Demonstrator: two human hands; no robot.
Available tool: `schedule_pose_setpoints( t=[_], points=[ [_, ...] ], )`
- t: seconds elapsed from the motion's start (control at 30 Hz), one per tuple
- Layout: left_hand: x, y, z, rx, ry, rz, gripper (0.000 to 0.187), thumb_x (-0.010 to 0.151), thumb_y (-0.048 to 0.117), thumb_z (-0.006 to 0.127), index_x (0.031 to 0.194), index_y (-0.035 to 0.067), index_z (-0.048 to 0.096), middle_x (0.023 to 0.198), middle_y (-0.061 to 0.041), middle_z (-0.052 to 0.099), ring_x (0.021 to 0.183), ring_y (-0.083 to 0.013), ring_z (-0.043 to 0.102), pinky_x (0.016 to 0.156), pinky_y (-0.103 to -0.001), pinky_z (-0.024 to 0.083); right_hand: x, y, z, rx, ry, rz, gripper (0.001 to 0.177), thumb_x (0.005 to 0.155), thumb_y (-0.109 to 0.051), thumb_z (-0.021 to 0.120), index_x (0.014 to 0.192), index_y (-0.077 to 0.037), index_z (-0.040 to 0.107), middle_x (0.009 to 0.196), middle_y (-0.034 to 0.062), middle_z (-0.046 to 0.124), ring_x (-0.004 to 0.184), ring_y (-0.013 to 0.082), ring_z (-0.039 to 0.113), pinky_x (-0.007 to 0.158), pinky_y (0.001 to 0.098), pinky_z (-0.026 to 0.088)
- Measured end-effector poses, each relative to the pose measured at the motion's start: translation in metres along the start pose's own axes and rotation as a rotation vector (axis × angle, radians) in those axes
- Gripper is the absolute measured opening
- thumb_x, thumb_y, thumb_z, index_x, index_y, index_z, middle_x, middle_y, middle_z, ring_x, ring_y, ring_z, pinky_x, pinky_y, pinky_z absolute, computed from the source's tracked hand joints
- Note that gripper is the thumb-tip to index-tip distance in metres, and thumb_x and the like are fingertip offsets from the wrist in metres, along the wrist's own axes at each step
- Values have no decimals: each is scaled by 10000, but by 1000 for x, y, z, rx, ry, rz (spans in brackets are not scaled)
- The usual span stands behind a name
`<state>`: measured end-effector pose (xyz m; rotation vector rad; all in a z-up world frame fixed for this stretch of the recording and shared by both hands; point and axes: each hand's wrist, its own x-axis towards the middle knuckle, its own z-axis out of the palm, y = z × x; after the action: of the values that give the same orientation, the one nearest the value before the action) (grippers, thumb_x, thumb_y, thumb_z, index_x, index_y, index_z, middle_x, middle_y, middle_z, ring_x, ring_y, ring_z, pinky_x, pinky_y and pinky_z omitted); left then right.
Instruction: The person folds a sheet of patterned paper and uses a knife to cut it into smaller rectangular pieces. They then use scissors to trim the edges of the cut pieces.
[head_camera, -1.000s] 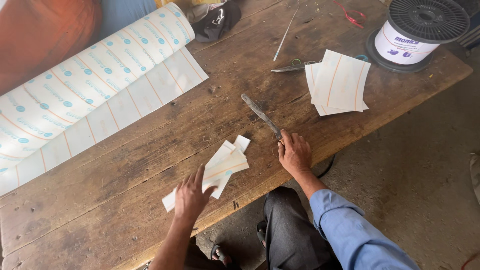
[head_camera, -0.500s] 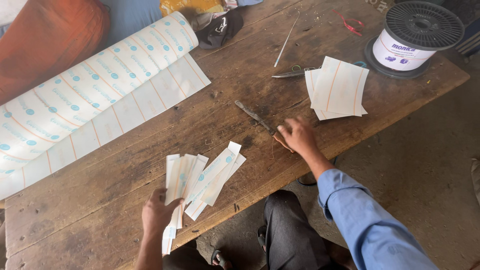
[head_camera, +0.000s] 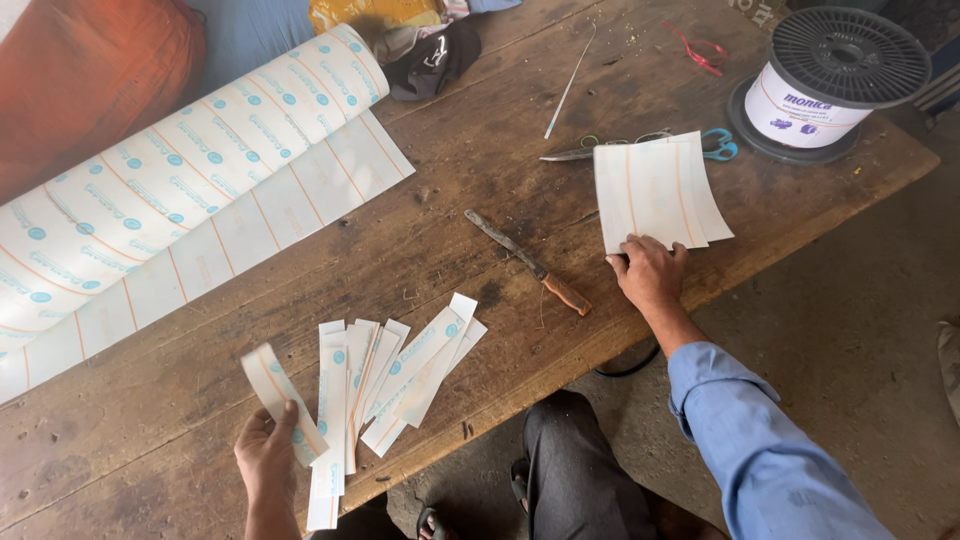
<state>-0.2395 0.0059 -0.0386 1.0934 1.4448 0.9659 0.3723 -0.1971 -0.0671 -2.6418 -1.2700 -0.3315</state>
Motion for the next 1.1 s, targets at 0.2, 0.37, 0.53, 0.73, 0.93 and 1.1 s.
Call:
schedule_pose_setpoints(
  t=[0.2,0.37,0.53,0.73,0.93,1.1],
  points=[
    [2,-15,-10,-246,17,56,274,985,148,733,1177,-35,666,971,-98,742,844,-137,721,707,-258,597,-12,-13,-34,6,23,-25,902,793,-711,709,1392,-43,622,1101,138,745,997,283,681,941,521,404],
    [-27,-11,-13,-189,71,102,254,1047,234,686,1077,-18,708,930,-107,728,766,-156,674,655,-264,551,-11,-15,-32,-130,269,-224,520,871,-597,652,1045,-117,755,1059,90,769,983,285,699,833,504,457],
    [-78,-10,-2,-269,49,16,335,1043,319,630,973,-4,683,819,-94,690,700,-169,664,632,-304,584,-13,-21,-19,-200,17,-265,256,1027,-304,625,922,-107,750,941,95,749,842,240,728,865,460,537],
    [-132,-19,25,-531,-155,-103,324,980,230,644,1096,-67,700,857,-134,721,756,-218,679,685,-360,570,-12,-37,-71,-55,113,-331,192,972,-234,660,869,-77,701,877,115,725,717,313,691,708,456,560],
    [-168,-19,68,-601,-329,-322,314,959,220,650,1180,1,689,953,-80,723,841,-180,676,740,-335,562,-94,-156,-131,368,345,-612,124,937,-132,713,886,-24,680,936,140,743,620,230,650,568,410,512],
    [-165,-20,92,-661,-451,-195,223,1048,206,698,1079,-10,653,908,-69,690,759,-159,572,648,-304,461,-189,-259,-145,450,129,-876,16,827,-41,673,821,-33,660,945,129,706,755,247,682,649,403,537]
  ],
)
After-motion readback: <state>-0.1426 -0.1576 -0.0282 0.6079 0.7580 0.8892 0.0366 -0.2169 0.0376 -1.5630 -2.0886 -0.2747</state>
